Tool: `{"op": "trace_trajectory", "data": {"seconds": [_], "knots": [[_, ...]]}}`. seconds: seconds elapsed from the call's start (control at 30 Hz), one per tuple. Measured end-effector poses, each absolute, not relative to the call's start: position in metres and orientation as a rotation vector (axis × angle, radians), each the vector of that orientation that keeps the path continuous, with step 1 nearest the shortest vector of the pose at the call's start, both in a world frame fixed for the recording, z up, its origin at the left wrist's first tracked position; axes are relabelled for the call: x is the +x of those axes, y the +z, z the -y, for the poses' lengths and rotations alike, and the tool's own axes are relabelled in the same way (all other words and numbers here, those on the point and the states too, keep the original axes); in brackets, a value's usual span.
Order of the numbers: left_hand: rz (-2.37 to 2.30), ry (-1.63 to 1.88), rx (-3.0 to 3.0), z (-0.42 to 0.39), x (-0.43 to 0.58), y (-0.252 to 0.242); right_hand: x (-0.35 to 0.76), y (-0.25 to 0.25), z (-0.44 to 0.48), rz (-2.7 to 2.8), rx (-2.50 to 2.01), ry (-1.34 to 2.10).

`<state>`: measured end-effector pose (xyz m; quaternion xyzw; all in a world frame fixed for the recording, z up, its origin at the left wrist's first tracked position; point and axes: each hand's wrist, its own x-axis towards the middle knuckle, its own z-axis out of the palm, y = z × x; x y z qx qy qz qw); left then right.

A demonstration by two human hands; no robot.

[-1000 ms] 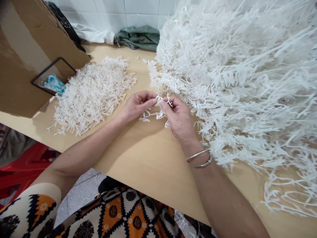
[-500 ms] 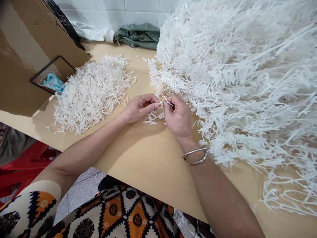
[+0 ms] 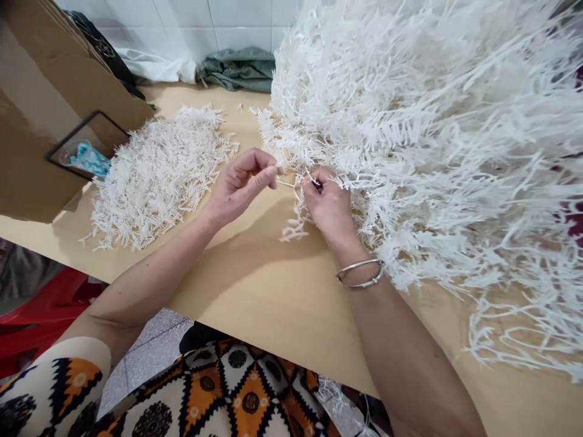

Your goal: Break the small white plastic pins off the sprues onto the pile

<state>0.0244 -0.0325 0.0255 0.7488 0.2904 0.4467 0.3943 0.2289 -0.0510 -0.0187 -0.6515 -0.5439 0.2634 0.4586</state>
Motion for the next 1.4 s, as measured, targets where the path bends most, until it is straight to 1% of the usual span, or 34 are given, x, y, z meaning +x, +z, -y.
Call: {"op": "trace_trajectory", "data": {"seconds": [0.17,0.23,0.3,0.37,0.5,0.57,0.63,0.77,0.93,1.2,1.3,1.4], "knots": [[-1.479,1.578,1.814,-0.008,-0.006,-0.003,0.236,-0.003,0.060,1.397,-1.583,0.865],[-1.659,1.698,1.791,-0.019,-0.016,-0.008,0.237,0.000,0.060,1.348,-1.472,0.974],[-1.718,1.739,1.807,-0.018,-0.018,-0.005,0.236,0.000,0.059,1.292,-1.390,1.039],[-1.650,1.649,1.905,-0.008,-0.011,0.001,0.233,-0.002,0.057,1.247,-1.380,1.092],[-1.265,1.219,2.137,0.015,0.012,0.003,0.223,-0.007,0.057,1.167,-1.347,1.131],[-1.057,1.050,2.121,0.021,0.020,-0.003,0.219,-0.009,0.058,1.164,-1.306,1.103],[-0.915,0.960,2.057,0.022,0.023,-0.011,0.216,-0.010,0.058,1.168,-1.279,1.068],[-0.862,0.989,1.986,0.019,0.024,-0.018,0.211,-0.013,0.059,1.195,-1.268,1.041],[-0.786,1.035,2.058,0.018,0.025,-0.018,0.210,-0.018,0.059,1.246,-1.236,1.012],[-0.785,0.912,2.004,0.019,0.024,-0.015,0.209,-0.028,0.056,1.498,-1.414,0.644],[-0.630,0.843,1.907,0.027,0.028,-0.006,0.214,-0.029,0.053,1.482,-1.485,0.559],[-0.466,0.840,1.875,0.038,0.035,0.005,0.224,-0.027,0.050,1.356,-1.535,0.583]]}}
